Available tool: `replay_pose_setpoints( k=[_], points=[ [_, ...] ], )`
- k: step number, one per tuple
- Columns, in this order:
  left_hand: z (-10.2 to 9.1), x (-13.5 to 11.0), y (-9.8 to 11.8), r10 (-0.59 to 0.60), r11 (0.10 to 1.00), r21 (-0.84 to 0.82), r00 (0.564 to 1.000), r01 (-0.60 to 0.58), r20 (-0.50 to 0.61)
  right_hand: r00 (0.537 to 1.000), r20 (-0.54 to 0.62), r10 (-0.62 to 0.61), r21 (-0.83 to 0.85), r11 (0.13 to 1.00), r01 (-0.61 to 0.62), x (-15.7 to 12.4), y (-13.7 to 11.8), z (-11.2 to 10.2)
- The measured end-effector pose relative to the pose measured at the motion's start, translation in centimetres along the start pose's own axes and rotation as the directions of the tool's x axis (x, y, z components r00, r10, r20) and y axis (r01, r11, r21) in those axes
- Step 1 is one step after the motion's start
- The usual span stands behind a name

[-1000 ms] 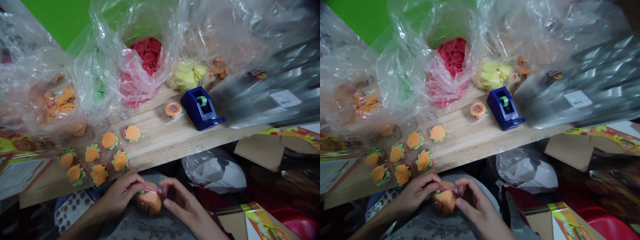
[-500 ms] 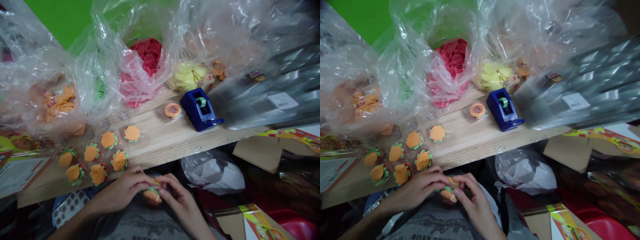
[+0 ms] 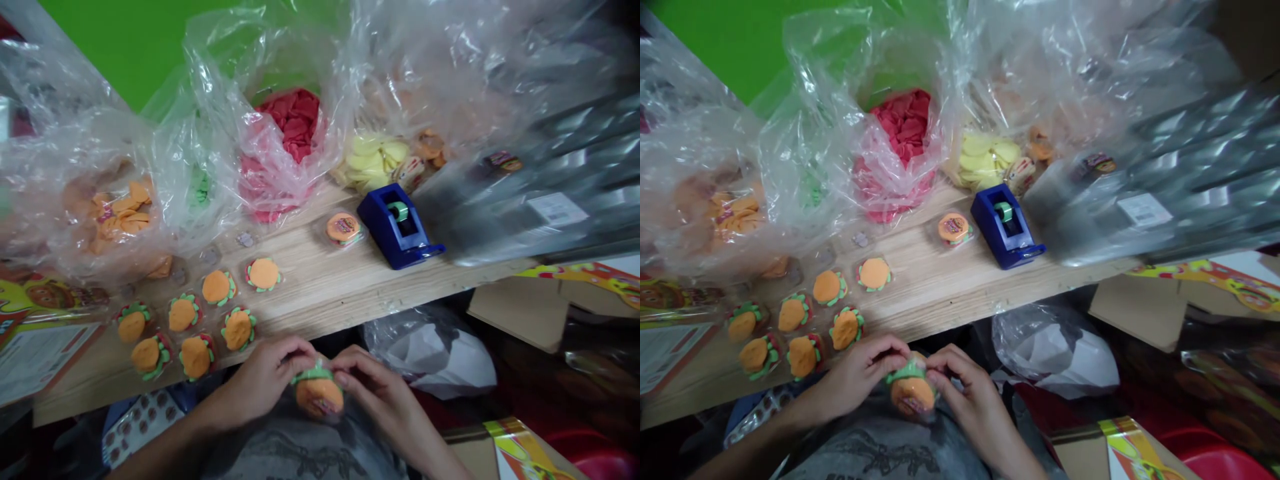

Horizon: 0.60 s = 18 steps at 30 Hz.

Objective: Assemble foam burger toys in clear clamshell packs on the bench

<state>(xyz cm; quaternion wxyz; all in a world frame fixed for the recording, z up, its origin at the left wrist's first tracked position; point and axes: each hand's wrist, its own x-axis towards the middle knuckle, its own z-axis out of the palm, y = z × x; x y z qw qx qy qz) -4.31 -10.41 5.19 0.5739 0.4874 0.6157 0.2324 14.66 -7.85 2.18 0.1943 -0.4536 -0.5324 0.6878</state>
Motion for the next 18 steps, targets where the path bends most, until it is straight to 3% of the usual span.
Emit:
replay_pose_setpoints(
  k=[2,4,6,7,9,12,15,18],
  points=[
    [-1.8,1.4,0.3,0.129,0.987,0.116,0.975,-0.110,-0.179,0.987,-0.156,0.049,0.175,0.984,-0.022,1.5,0.2,-0.2],
    [-4.4,3.2,-0.1,0.285,0.933,0.328,0.867,-0.152,-0.410,0.937,-0.333,0.108,0.361,0.932,0.021,3.5,0.7,-0.4],
    [-7.4,5.2,-1.0,0.386,0.813,0.582,0.763,-0.015,-0.519,0.895,-0.422,0.146,0.455,0.888,0.070,5.4,1.2,-0.7],
    [-8.8,6.3,-1.5,0.402,0.731,0.676,0.745,0.088,-0.532,0.892,-0.425,0.158,0.472,0.879,0.070,6.2,1.4,-0.8],
    [-11.3,8.3,-2.5,0.394,0.587,0.776,0.756,0.230,-0.522,0.905,-0.377,0.196,0.484,0.875,0.012,6.9,1.5,-1.2],
    [-13.6,10.5,-3.2,0.373,0.506,0.819,0.788,0.270,-0.490,0.934,-0.207,0.291,0.460,0.872,-0.170,6.4,1.4,-0.9],
    [-14.4,11.7,-3.0,0.369,0.443,0.856,0.816,0.268,-0.446,0.944,-0.012,0.330,0.433,0.853,-0.293,6.1,0.9,1.0],
    [-14.4,12.2,-2.5,0.372,0.399,0.885,0.839,0.240,-0.396,0.951,0.065,0.301,0.511,0.809,-0.291,7.8,0.3,3.9]
  ],
)
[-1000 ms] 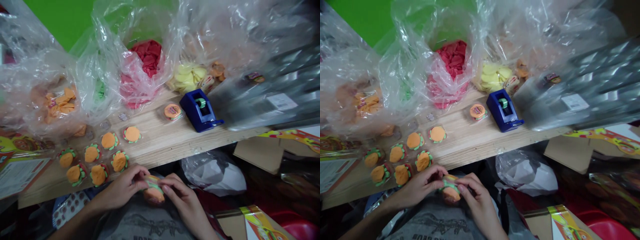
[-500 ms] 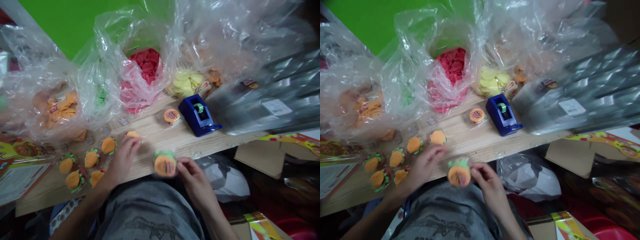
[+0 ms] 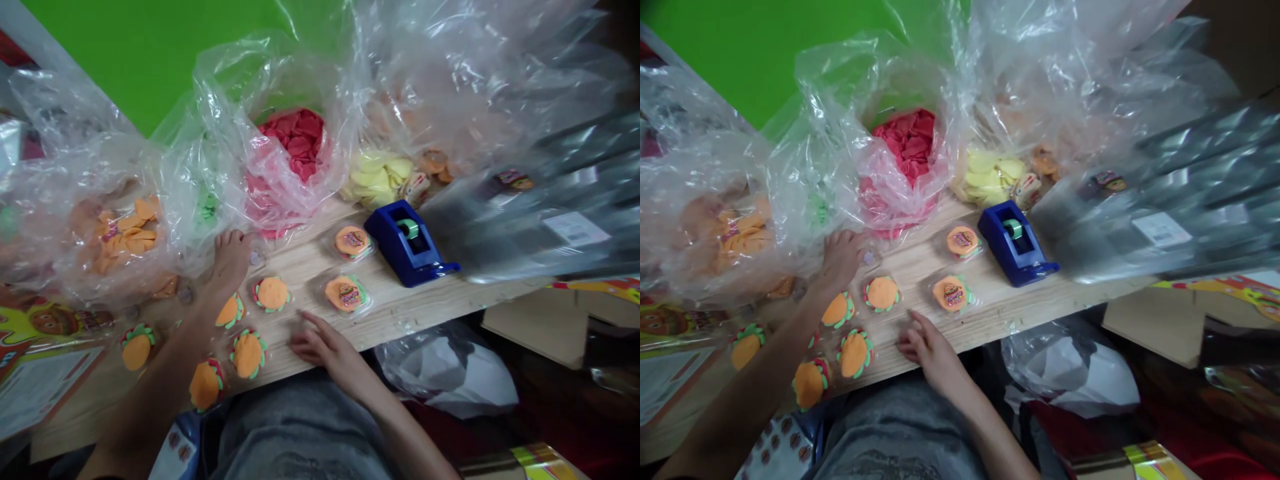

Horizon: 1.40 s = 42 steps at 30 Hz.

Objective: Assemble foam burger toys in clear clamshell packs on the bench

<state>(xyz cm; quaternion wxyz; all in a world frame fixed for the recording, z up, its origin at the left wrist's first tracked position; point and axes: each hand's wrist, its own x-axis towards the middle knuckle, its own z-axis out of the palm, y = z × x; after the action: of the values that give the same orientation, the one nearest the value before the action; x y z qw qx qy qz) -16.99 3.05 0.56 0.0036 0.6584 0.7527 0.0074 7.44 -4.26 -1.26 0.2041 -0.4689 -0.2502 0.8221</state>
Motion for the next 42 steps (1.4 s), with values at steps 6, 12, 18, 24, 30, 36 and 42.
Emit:
replay_pose_setpoints(
  k=[6,12,18,24,30,36,42],
  points=[
    [0.3,1.1,0.1,-0.011,0.999,-0.042,1.000,0.012,0.020,0.998,0.070,0.001,0.131,0.991,-0.010,4.6,-0.1,3.2],
    [-2.2,0.4,0.1,0.149,0.848,-0.514,0.989,-0.127,0.002,0.996,0.022,-0.088,0.191,0.978,0.082,3.8,-0.9,3.2],
    [-6.6,-3.6,1.6,0.105,0.620,-0.780,0.994,-0.085,-0.024,0.990,-0.010,-0.143,0.218,0.966,0.142,0.7,-3.3,3.9],
    [-7.8,-7.9,5.0,0.316,0.609,-0.656,0.895,-0.446,-0.315,0.964,-0.004,-0.267,0.258,0.931,0.259,-1.2,-5.6,4.8],
    [-7.6,-9.5,6.1,0.295,0.633,-0.568,0.842,-0.526,-0.451,0.949,0.007,-0.315,0.247,0.920,0.304,-2.5,-6.2,5.0],
    [-8.9,-9.7,5.8,0.185,0.829,-0.427,0.898,-0.360,-0.399,0.930,0.019,-0.366,0.235,0.906,0.352,-3.3,-6.0,5.3],
    [-9.2,-9.4,6.0,0.235,0.725,-0.535,0.885,-0.435,-0.401,0.913,0.035,-0.406,0.211,0.896,0.390,-4.2,-6.4,5.6]
  ],
)
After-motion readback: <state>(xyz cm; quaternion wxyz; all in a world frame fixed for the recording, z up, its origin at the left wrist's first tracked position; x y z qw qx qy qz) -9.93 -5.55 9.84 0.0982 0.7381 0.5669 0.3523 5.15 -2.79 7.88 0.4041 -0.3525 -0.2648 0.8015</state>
